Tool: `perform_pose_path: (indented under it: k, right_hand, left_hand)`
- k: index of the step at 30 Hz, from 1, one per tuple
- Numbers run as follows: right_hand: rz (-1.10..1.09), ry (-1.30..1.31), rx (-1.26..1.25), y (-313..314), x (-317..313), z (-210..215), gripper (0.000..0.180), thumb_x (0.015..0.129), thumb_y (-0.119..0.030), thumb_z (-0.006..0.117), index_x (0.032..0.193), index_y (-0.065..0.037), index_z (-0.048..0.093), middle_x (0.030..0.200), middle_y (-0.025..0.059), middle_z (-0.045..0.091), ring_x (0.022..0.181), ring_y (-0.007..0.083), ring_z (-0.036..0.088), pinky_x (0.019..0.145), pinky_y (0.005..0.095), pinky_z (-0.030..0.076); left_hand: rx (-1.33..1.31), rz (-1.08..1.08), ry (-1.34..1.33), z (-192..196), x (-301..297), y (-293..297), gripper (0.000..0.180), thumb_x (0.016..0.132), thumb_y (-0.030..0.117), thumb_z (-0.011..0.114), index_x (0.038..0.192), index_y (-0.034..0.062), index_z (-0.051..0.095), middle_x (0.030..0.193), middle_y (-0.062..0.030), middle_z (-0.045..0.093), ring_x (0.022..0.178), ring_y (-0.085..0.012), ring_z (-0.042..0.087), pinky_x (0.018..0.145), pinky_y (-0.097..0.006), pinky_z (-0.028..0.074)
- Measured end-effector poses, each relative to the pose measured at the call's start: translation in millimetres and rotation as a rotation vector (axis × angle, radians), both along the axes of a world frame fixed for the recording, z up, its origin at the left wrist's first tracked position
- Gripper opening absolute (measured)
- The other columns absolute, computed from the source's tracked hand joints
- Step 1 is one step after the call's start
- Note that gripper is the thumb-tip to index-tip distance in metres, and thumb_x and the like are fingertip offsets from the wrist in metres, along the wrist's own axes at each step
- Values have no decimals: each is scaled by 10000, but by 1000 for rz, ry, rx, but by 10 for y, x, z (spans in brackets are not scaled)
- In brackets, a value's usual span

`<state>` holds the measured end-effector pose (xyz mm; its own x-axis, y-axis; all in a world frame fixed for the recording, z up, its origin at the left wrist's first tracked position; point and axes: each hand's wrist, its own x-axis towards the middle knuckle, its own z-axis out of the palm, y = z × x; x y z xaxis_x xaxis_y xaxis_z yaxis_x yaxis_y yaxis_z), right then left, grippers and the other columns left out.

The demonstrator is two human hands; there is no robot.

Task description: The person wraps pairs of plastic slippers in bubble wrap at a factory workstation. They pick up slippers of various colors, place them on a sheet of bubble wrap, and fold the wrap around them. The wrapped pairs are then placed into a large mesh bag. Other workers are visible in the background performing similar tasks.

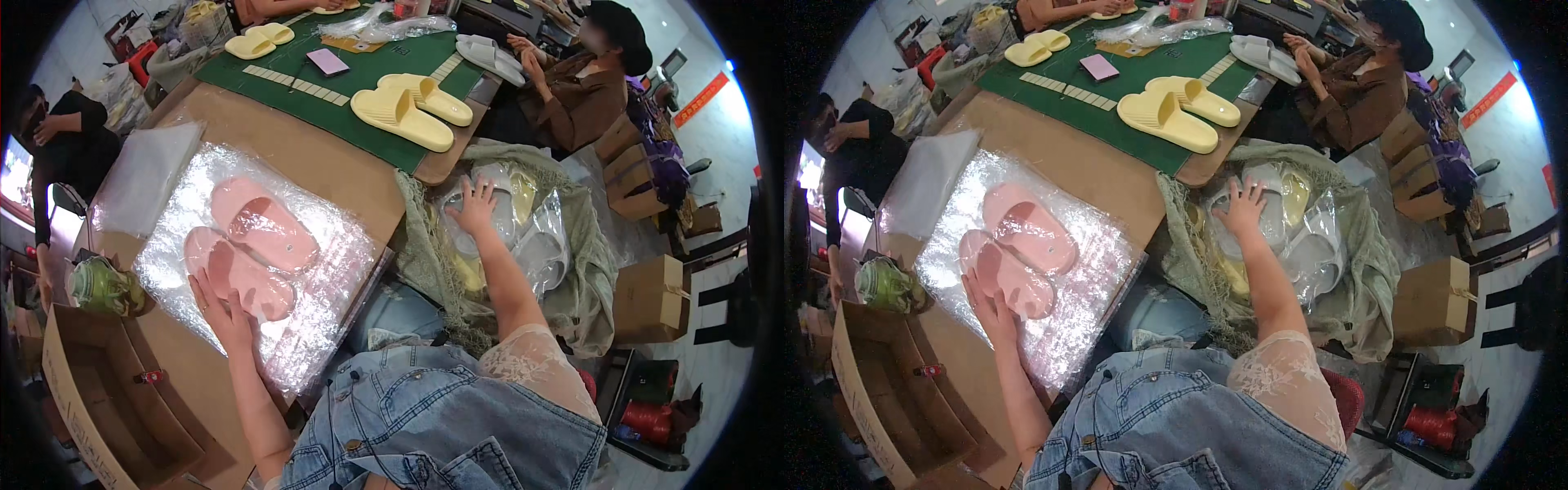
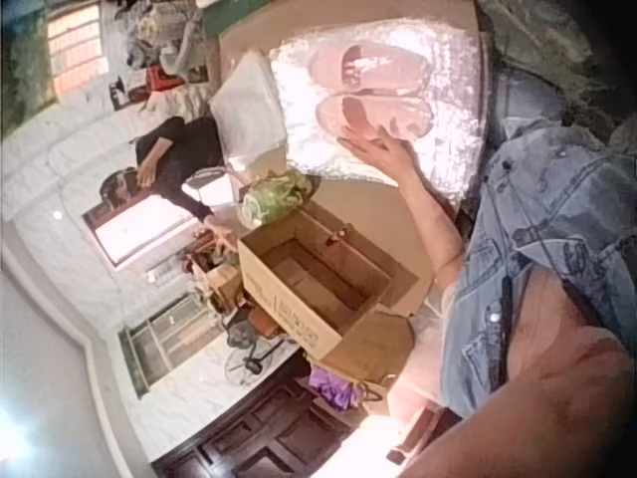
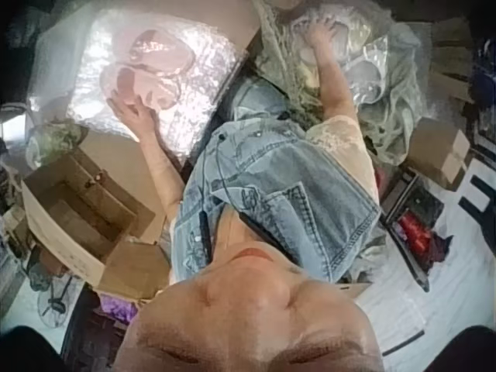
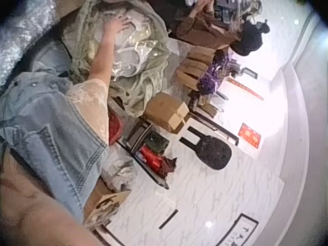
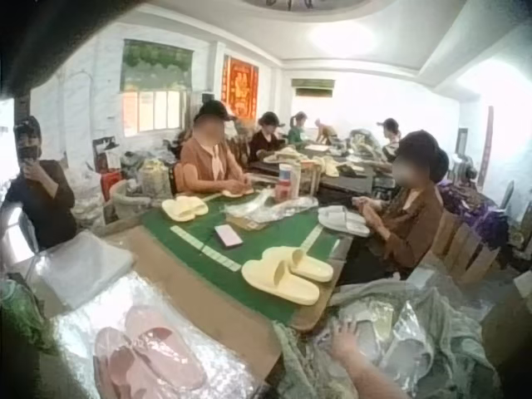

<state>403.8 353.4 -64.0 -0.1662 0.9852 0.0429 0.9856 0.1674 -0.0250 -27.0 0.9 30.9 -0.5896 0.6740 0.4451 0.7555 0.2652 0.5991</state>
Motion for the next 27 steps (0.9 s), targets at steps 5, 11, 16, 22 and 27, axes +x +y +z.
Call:
perform_pose_path:
  k: [5,11,16,22,27]
  right_hand:
    - [234,-227,119,-276,-297,439,914,785,-416,771,1482,-12,339,1562,254,278,1443,446,274,1092,619,320]
    - [362,-54,-640,-1055,-439,1199,728,783,-645,681,937,67,681,966,286,665,937,422,656,826,465,524]
    - [575,31,-695,-1318,-160,77,633,850,-563,669,931,64,687,910,286,674,916,427,660,840,481,513]
    - [650,563,-826,-1693,-440,296,440,901,-403,653,923,34,700,937,258,687,978,434,643,822,466,518]
    - [719,289,-984,-1639,-639,1130,535,916,-438,625,1053,79,639,1047,278,662,1019,411,645,867,474,510]
  left_hand:
    - [-12,23,-17,-1,13,-16,665,982,340,539,1530,28,327,1583,-294,238,1473,-432,227,1180,-487,199]
    - [10,7,-41,8,43,1,652,980,326,540,1524,27,337,1581,-295,237,1471,-437,226,1180,-496,200]
    - [-4,2,-28,-38,-7,-16,642,987,315,528,1524,24,332,1588,-269,247,1481,-417,215,1187,-496,186]
    - [4,14,-65,-16,19,12,630,965,238,536,1524,29,334,1593,-274,230,1480,-426,208,1187,-501,184]
    - [-8,4,-63,20,26,-6,627,980,243,533,1530,28,321,1593,-263,240,1486,-412,205,1191,-490,182]
